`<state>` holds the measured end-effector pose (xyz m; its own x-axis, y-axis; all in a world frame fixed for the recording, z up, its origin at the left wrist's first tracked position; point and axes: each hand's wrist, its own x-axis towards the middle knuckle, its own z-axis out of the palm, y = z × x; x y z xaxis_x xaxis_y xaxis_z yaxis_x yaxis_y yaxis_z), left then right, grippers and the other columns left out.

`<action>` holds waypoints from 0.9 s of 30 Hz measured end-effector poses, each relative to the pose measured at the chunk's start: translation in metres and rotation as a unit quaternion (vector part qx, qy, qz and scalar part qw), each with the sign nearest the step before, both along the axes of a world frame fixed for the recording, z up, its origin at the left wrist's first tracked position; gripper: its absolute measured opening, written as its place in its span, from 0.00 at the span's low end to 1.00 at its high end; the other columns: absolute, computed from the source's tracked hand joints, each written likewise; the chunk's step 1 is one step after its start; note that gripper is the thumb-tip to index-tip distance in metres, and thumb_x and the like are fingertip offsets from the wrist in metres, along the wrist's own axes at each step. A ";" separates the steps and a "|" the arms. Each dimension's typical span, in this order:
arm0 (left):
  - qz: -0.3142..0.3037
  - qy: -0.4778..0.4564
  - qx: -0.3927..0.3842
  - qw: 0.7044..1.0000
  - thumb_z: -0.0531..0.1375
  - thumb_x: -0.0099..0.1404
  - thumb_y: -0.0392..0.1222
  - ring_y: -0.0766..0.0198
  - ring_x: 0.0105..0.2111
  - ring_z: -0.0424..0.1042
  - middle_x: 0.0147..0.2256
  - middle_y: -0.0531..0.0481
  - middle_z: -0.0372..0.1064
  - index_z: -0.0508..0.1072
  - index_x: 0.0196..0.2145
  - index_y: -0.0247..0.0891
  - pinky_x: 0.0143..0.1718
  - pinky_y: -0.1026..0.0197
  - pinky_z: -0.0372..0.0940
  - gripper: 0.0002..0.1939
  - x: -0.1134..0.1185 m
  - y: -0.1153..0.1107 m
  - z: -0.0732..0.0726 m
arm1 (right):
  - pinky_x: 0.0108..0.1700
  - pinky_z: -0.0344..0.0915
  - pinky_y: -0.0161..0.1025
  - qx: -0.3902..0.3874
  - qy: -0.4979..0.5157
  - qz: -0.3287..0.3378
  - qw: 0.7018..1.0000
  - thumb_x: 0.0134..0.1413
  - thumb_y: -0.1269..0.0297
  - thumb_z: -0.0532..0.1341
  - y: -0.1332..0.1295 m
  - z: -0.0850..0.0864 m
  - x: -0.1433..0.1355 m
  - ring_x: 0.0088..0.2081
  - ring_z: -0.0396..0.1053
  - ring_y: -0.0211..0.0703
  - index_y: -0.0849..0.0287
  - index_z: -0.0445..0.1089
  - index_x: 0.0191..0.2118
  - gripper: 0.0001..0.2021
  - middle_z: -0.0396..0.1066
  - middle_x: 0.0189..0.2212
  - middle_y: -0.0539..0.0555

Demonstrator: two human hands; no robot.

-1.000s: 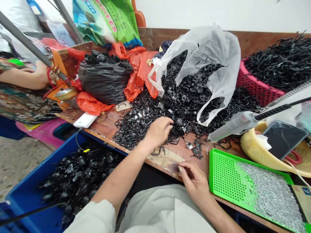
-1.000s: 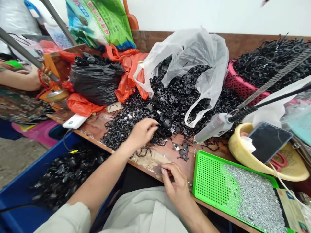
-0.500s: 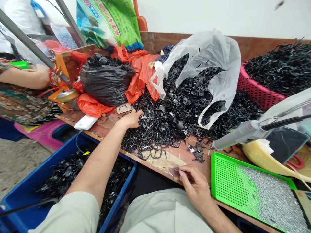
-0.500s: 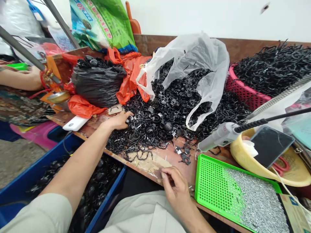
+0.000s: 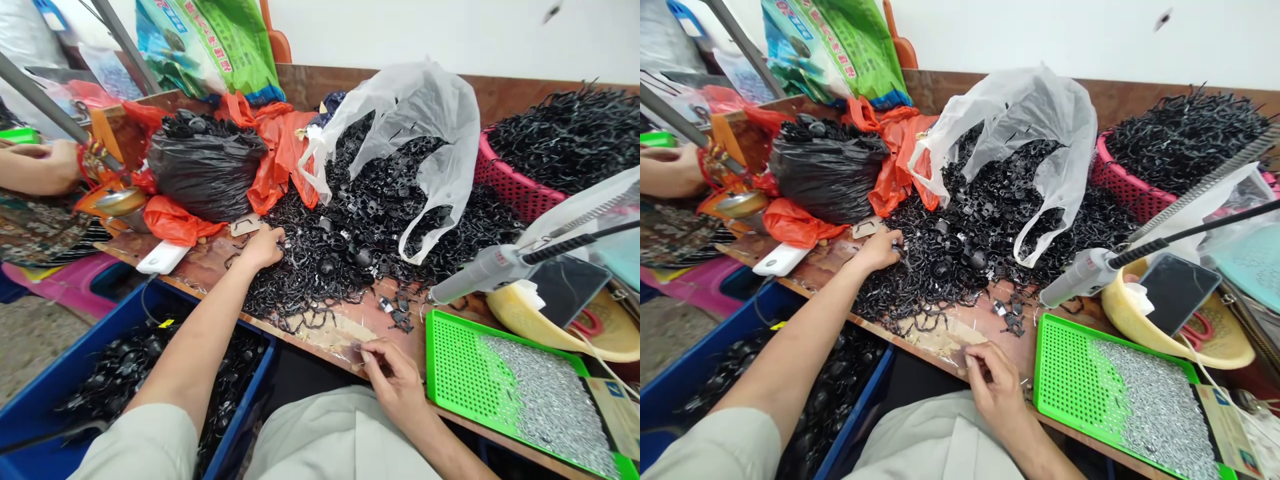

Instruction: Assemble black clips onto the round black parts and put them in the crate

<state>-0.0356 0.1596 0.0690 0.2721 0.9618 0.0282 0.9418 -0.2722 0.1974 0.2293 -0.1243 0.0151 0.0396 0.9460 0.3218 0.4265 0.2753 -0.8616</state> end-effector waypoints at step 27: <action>-0.176 -0.173 0.121 0.961 0.57 0.64 0.48 0.56 0.49 0.68 0.52 0.44 0.66 0.75 0.43 0.40 0.51 0.56 0.63 0.14 0.127 -0.051 0.044 | 0.36 0.66 0.38 0.005 -0.004 -0.007 1.000 0.60 0.72 0.58 -0.003 -0.001 0.003 0.34 0.70 0.42 0.55 0.70 0.42 0.07 0.72 0.33 0.53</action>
<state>0.0917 0.1089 0.1134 0.5141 0.7653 0.3874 0.6714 -0.6401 0.3735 0.2319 -0.1277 0.0145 0.0505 0.9423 0.3310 0.4367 0.2773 -0.8558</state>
